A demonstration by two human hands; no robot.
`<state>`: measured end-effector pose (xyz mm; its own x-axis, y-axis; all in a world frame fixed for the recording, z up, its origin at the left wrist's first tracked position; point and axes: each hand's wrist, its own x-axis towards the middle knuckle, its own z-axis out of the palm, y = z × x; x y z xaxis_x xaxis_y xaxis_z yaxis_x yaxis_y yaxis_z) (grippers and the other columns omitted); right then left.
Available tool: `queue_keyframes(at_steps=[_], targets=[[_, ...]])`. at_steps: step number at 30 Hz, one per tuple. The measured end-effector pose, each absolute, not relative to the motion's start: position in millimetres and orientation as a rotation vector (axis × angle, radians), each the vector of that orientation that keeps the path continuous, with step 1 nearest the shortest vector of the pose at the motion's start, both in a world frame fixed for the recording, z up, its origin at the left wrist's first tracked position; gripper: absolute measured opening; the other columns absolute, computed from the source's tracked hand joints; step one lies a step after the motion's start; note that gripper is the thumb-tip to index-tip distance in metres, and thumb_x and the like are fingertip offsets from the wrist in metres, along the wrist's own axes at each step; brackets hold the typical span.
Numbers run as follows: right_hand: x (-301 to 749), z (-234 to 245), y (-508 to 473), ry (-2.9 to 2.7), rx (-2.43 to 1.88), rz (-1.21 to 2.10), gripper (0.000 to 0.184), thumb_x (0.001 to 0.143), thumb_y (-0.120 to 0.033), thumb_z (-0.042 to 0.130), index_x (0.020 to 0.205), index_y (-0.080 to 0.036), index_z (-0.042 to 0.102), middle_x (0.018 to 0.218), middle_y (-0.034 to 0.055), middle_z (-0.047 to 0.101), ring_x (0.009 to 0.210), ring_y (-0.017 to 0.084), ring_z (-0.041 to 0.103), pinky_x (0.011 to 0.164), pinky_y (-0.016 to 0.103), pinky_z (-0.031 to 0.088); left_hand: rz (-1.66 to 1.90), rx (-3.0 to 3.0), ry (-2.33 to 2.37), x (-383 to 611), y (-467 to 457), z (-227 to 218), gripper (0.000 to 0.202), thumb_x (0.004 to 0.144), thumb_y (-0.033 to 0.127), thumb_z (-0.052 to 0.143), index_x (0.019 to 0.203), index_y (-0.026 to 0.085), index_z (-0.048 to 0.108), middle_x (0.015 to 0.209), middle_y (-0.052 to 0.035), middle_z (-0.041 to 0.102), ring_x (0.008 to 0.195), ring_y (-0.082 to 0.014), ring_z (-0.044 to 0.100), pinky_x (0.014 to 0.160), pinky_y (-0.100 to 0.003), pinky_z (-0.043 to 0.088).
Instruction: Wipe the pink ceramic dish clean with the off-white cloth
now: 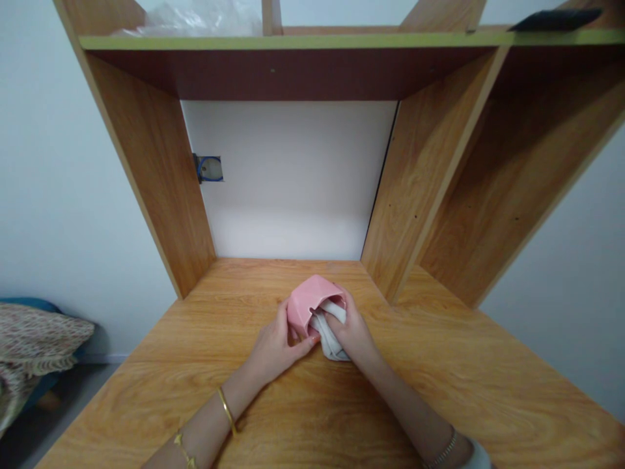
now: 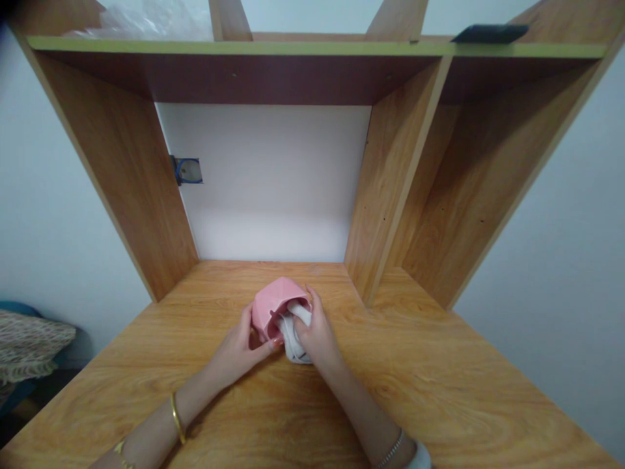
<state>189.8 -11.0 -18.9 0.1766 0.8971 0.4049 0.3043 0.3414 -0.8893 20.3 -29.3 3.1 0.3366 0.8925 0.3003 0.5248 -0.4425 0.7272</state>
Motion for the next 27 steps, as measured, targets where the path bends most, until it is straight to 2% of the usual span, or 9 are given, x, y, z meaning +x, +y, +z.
queue_keyframes(at_steps=[2,6,14,23,27], targets=[[189.8,-19.0,-10.3,-1.381,-1.225,0.607,0.061,0.067,-0.016,0.052,0.125,-0.020,0.033,0.115,0.0081,0.055,0.103,0.019,0.054,0.089,0.035,0.041,0.961,2.109,1.298,20.1,-29.4,4.2,0.066,0.072,0.048,0.057,0.122,0.013,0.031,0.086,-0.0060,0.062,0.074,-0.0199,0.059,0.066,-0.032,0.045],[189.0,-19.7,-10.1,-1.380,-1.319,0.615,0.066,0.066,-0.020,0.055,0.127,-0.019,0.029,0.108,0.0085,0.058,0.098,0.020,0.056,0.081,0.034,0.045,0.988,2.144,1.320,18.4,-28.9,7.6,0.066,0.069,0.047,0.059,0.120,0.015,0.034,0.095,-0.0087,0.061,0.080,-0.0223,0.059,0.069,-0.033,0.046],[188.9,-15.8,-13.2,-1.406,-1.421,0.562,0.065,0.065,-0.021,0.057,0.126,-0.017,0.032,0.099,0.0082,0.061,0.084,0.019,0.059,0.071,0.031,0.047,1.000,2.162,1.340,16.2,-26.8,9.1,0.060,0.068,0.045,0.059,0.115,0.015,0.037,0.101,-0.0097,0.060,0.086,-0.0235,0.059,0.073,-0.034,0.046],[191.2,-7.3,-18.2,-1.540,-1.573,0.443,0.066,0.067,-0.026,0.057,0.128,-0.021,0.034,0.068,-0.0004,0.060,0.055,0.015,0.055,0.052,0.024,0.040,1.040,2.283,1.365,13.0,-27.6,9.0,0.057,0.067,0.043,0.055,0.115,0.015,0.041,0.101,-0.0101,0.061,0.087,-0.0254,0.059,0.076,-0.037,0.045],[192.2,-0.6,-23.0,-1.638,-1.651,0.361,0.065,0.069,-0.027,0.056,0.129,-0.021,0.032,0.063,-0.0013,0.058,0.052,0.015,0.052,0.050,0.023,0.037,0.988,2.327,1.390,13.2,-28.8,10.3,0.058,0.065,0.043,0.056,0.115,0.016,0.045,0.101,-0.0099,0.062,0.088,-0.0269,0.059,0.078,-0.038,0.045]])
